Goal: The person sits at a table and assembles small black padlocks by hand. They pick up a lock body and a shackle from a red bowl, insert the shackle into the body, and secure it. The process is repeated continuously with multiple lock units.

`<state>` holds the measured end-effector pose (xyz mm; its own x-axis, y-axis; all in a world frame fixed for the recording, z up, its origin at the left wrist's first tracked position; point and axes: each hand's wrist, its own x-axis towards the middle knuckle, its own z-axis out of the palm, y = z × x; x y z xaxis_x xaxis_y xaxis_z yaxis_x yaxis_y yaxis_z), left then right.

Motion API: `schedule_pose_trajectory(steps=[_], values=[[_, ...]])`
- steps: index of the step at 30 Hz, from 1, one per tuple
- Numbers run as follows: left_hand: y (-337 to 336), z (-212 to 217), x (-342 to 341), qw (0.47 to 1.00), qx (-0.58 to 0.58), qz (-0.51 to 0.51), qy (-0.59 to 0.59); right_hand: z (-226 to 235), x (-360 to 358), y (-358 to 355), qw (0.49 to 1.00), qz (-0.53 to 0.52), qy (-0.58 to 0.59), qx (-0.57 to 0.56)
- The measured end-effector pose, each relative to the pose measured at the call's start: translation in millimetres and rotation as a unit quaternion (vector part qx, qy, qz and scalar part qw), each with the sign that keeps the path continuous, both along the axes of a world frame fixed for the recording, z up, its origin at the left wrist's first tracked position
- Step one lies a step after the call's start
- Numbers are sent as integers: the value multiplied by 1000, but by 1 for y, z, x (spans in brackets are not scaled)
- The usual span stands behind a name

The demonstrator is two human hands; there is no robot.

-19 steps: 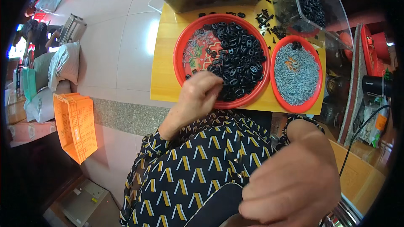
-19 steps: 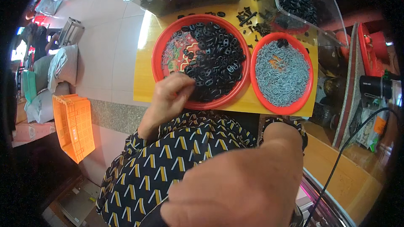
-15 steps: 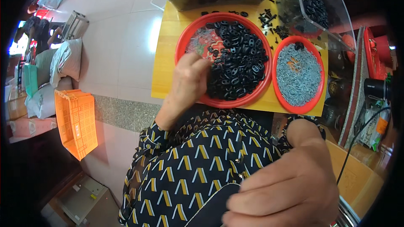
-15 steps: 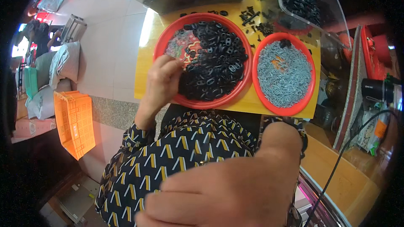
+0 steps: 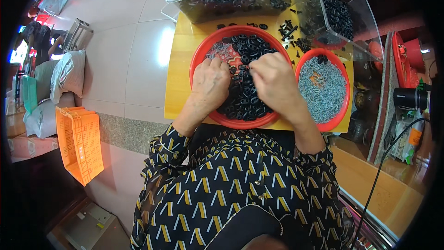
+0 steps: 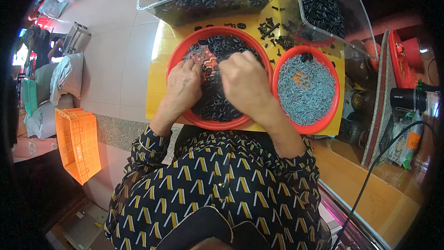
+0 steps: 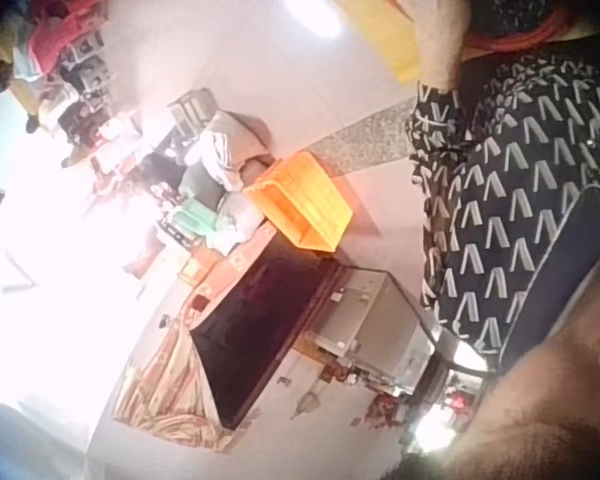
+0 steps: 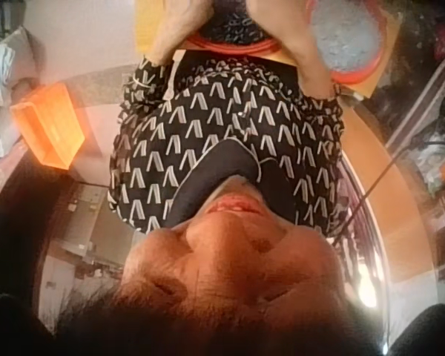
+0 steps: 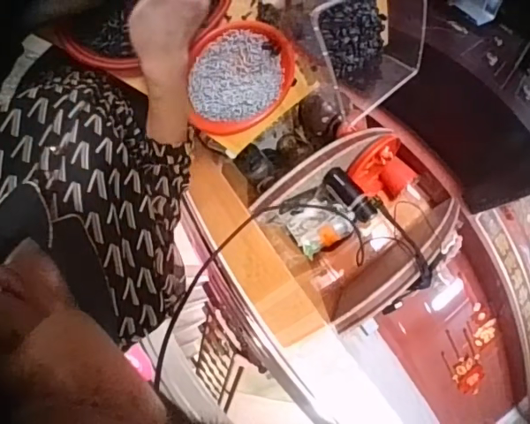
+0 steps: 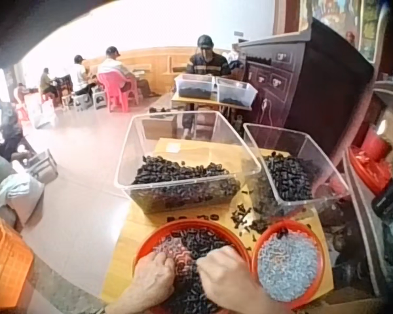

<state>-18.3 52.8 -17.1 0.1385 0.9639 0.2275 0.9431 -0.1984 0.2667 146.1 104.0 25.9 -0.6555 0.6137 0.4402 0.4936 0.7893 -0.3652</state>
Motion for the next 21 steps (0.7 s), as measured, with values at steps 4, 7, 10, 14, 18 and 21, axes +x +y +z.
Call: schedule_pose_trajectory(steps=[4,7,10,14,18,21], values=[[-3,3,-1,1000,9,-8,1,-22,-26,-1,998,-11,-56,13],[-10,7,-5,1000,21,-9,-21,-28,-38,2,993,-18,-117,11],[-14,5,-12,999,18,-12,-46,-30,-46,2,986,-8,-167,-1],[-14,-4,-16,988,45,0,-150,-26,-48,1,989,-3,-148,-13],[-14,4,-16,954,82,10,-290,-26,-34,-1,997,16,-19,-79],[-18,4,-19,926,31,27,-376,-6,-22,-8,976,0,76,-202]])
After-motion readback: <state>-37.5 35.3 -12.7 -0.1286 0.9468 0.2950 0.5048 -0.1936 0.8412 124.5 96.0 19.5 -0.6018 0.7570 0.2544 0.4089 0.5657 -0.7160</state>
